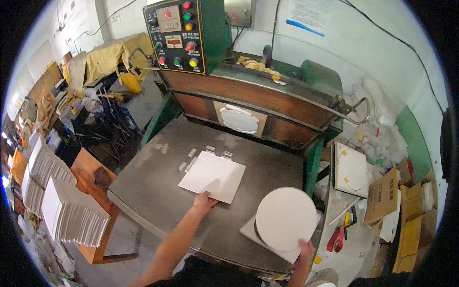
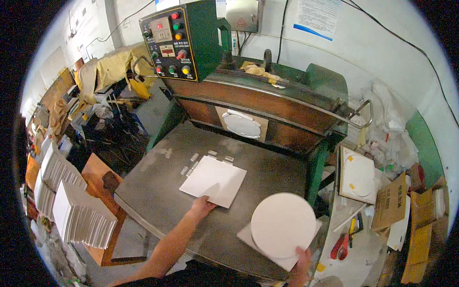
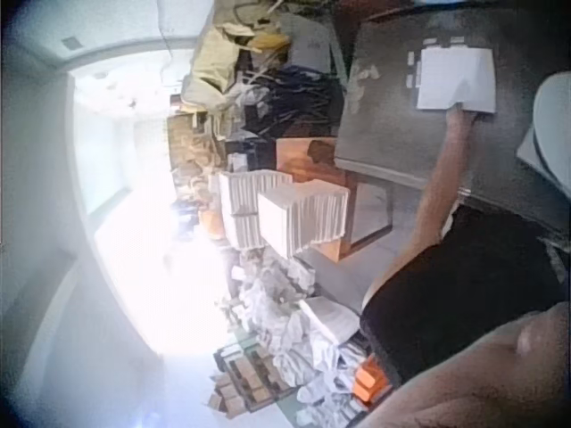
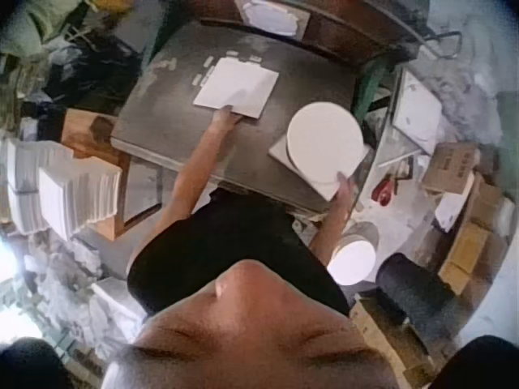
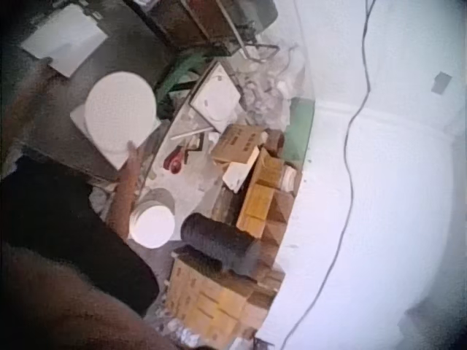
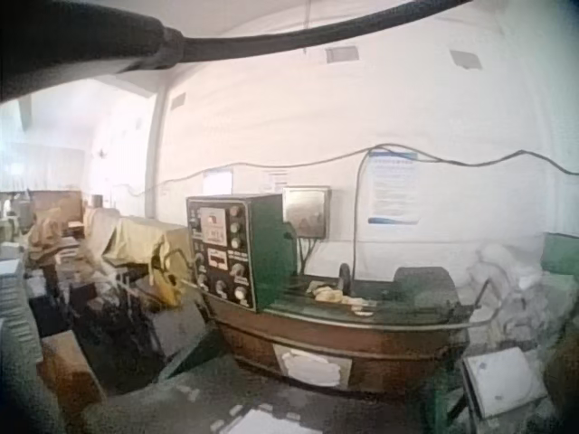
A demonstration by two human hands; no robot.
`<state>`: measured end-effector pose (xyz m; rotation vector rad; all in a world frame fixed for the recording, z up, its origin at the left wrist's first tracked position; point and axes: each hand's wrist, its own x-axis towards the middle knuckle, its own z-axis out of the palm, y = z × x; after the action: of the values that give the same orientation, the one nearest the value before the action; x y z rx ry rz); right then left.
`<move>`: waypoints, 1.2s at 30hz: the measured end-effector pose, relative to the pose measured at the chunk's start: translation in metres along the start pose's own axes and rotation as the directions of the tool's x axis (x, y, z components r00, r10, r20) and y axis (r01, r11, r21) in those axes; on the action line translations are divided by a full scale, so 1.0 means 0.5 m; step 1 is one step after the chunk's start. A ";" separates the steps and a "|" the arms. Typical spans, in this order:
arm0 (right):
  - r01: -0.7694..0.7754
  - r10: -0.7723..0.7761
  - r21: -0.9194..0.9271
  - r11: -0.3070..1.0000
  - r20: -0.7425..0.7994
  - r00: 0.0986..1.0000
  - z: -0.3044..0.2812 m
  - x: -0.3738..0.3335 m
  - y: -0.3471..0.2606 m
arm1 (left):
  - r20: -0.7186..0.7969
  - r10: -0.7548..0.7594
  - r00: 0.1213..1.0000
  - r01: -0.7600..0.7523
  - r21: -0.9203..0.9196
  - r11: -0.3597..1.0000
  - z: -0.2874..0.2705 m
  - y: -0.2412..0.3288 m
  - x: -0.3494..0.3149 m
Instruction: The person takes a square paper sheet from a stack, places it onto the bed of a die-cutting machine, removes the waste paper frame after the cut, and stacks the finished circular paper disc on a pile.
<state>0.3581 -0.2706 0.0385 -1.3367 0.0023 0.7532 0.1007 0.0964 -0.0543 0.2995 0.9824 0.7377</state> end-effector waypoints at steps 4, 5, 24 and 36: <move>0.054 -0.037 0.174 0.983 -0.099 0.994 -0.036 -0.131 0.046 | -0.020 -0.042 0.999 0.046 0.295 0.954 -0.036 0.004 -0.076; 0.039 -0.009 0.185 0.982 -0.162 0.987 -0.044 -0.152 0.064 | -0.051 0.036 0.998 -0.010 0.445 0.895 -0.042 0.007 -0.098; 0.162 -0.082 0.136 0.977 -0.463 0.883 0.141 -0.503 -0.007 | 0.798 0.214 0.563 -0.749 0.603 -0.275 0.178 -0.084 0.014; 0.220 -0.148 0.069 0.973 -0.545 0.825 -0.060 -0.667 0.091 | 0.519 -0.701 0.489 -0.140 0.840 0.524 0.189 -0.178 -0.447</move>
<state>0.0921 -0.4584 0.1287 -1.3626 0.3613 0.1875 0.1416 -0.1123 0.0924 1.1523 0.3032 -0.3659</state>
